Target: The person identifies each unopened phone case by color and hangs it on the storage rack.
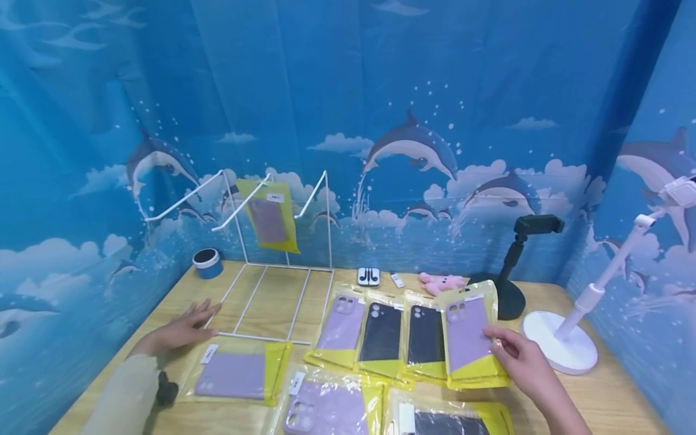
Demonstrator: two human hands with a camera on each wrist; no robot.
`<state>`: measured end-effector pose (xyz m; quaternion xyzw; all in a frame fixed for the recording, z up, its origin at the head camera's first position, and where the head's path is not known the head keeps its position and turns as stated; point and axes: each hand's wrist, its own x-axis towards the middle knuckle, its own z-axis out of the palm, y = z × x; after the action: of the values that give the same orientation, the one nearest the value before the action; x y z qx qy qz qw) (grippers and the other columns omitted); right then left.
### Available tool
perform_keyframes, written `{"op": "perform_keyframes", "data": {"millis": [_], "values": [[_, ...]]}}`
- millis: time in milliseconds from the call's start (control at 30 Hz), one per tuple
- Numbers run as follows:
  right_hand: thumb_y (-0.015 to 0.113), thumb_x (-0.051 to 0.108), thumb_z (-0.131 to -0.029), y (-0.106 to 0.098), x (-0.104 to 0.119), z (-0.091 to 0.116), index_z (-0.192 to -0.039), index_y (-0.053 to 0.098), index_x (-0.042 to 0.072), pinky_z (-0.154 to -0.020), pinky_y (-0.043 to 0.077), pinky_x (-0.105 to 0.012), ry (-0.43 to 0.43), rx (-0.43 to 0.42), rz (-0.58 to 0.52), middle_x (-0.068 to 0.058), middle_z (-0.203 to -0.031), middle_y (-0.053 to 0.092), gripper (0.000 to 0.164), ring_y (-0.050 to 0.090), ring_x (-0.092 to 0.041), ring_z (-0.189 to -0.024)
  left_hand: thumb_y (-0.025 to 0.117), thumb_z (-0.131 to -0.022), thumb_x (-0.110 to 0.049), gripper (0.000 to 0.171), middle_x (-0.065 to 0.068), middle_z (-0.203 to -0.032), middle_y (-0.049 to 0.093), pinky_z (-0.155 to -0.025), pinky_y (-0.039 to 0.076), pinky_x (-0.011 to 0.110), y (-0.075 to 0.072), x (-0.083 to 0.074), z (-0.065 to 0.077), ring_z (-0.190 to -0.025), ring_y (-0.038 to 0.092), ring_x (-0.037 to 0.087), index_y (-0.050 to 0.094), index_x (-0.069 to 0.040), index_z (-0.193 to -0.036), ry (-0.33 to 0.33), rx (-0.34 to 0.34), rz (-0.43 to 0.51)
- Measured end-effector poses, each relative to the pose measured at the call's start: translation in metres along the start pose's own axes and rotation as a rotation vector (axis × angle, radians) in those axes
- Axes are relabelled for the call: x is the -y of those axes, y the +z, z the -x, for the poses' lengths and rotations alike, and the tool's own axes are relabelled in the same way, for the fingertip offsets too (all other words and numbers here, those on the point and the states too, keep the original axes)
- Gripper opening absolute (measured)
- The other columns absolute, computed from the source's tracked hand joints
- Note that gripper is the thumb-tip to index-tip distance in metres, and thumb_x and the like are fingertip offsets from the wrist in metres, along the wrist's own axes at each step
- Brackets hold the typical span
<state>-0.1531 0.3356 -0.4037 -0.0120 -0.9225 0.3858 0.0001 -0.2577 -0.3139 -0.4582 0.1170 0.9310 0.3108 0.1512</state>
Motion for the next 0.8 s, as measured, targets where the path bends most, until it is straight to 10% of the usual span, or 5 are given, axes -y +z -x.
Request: {"op": "perform_keyframes", "data": {"millis": [233,500,800], "values": [[0.053,0.015,-0.098,0.032,0.063,0.007,-0.123,0.057,-0.002,-0.047,0.042,-0.027,-0.247,-0.006,-0.196,-0.006,-0.076,0.053,0.031,0.046,-0.014,-0.057,0.059,-0.091,-0.043,0.078,0.032,-0.152,-0.001,-0.099,-0.016,0.071,-0.001,-0.001,0.0,-0.134,-0.014,0.055,0.025,-0.003,-0.148,-0.025,0.004,-0.011],[0.055,0.002,-0.094,0.095,0.147,-0.009,-0.118,0.062,0.0,-0.053,0.047,-0.022,-0.708,0.19,-0.317,-0.009,-0.095,0.062,0.025,0.05,-0.007,-0.063,0.06,-0.089,-0.045,0.079,0.032,-0.152,0.0,-0.1,-0.015,0.071,0.0,-0.003,0.0,-0.134,-0.014,0.054,0.026,-0.003,-0.148,-0.048,0.001,-0.013],[0.058,-0.004,-0.088,0.14,0.234,-0.019,-0.116,0.063,0.001,-0.076,0.055,-0.022,-1.015,0.156,-0.287,-0.007,-0.102,0.064,0.029,0.061,-0.012,-0.088,0.059,-0.091,-0.042,0.076,0.032,-0.151,0.0,-0.099,-0.015,0.071,-0.001,-0.007,0.003,-0.134,-0.013,0.055,0.027,-0.002,-0.147,-0.01,0.0,-0.003]]}}
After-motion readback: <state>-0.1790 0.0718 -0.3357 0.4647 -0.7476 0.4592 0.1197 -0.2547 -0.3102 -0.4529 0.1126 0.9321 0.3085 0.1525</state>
